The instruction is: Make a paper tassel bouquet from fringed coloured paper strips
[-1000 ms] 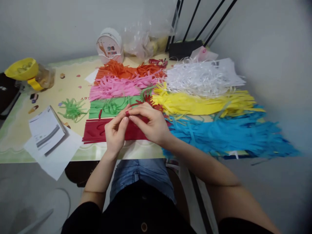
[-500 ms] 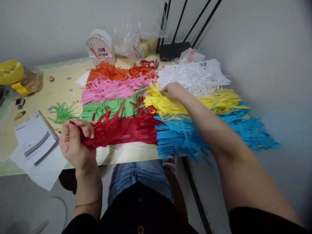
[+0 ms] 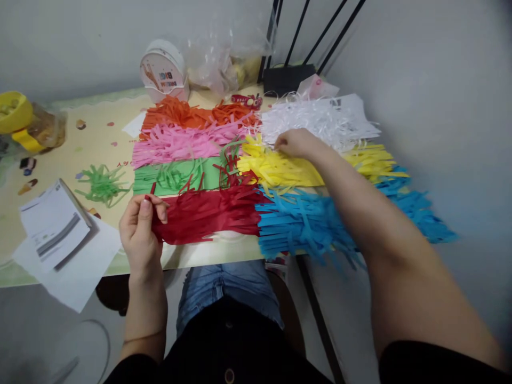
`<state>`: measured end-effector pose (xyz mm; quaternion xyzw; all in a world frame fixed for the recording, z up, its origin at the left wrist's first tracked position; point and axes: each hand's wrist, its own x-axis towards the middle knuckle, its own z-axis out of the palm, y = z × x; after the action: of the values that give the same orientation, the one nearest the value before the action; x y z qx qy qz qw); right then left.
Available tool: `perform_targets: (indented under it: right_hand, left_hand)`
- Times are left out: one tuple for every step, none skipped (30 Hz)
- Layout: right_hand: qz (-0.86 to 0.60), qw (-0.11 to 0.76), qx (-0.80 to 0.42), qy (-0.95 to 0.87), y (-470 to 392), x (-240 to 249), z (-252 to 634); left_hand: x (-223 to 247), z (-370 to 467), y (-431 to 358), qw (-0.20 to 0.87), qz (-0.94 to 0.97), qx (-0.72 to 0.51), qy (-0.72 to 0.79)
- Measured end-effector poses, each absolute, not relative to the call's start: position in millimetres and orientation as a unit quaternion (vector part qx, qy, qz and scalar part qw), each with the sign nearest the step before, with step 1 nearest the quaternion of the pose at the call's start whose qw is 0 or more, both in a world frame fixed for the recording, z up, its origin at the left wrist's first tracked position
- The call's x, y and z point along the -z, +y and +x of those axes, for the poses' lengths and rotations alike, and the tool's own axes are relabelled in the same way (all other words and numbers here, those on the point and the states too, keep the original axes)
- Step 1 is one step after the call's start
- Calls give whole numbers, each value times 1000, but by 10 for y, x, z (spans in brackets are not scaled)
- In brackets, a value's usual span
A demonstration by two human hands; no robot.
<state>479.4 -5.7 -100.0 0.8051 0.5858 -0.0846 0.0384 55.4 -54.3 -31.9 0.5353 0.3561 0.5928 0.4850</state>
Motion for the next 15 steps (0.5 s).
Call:
perform_targets:
  right_hand:
    - [811,48,84,576,-94,1005,4827]
    - [815,57,85,570,-132,1019,4850]
    - [818,63,88,565,-168,1042,4861]
    - [820,67,90,562,-202,1068,4861]
    - [820,67,90,561,-229,1096,4853]
    - [821,64,89,561,-251,1119,4840]
    - [821,60,87,561,-266,1136,4824]
    - [821,56,85,562,-277,1144,4808]
    - [820,52,84,564,-284,1143,4795]
    - [818,48,87,567,-290,1134,4785]
    - [815,45,92,570,-297,1117,4777]
    - [812,42,99,574,-308,1096,4772]
    - [808,39,107,579,-322,1073,4768]
    - [803,35,115,583,-341,1049,4765]
    - [799,31,124,588,-361,1027,4763]
  left_hand:
    - [329,549,-540,486,535,-593,354]
    - [340,549,-539,488,536,-592,352]
    - [353,554,-542,492,538,-588,350]
    - [365,563,-549,495,541,-583,349]
    - [376,574,-560,498,545,-576,351]
    - [385,586,-574,501,550,-568,354]
    - [391,596,-590,502,554,-560,356]
    - [395,605,-606,503,559,-553,359]
    - [396,611,-621,502,563,-549,360]
    - [396,613,-633,501,565,-548,359]
    - [394,613,-642,500,567,-549,355]
    - [393,609,-649,499,568,-552,352]
    - [391,603,-652,495,568,-557,350]
    - [391,595,-652,491,567,-561,350]
    - [391,588,-650,487,568,-563,351]
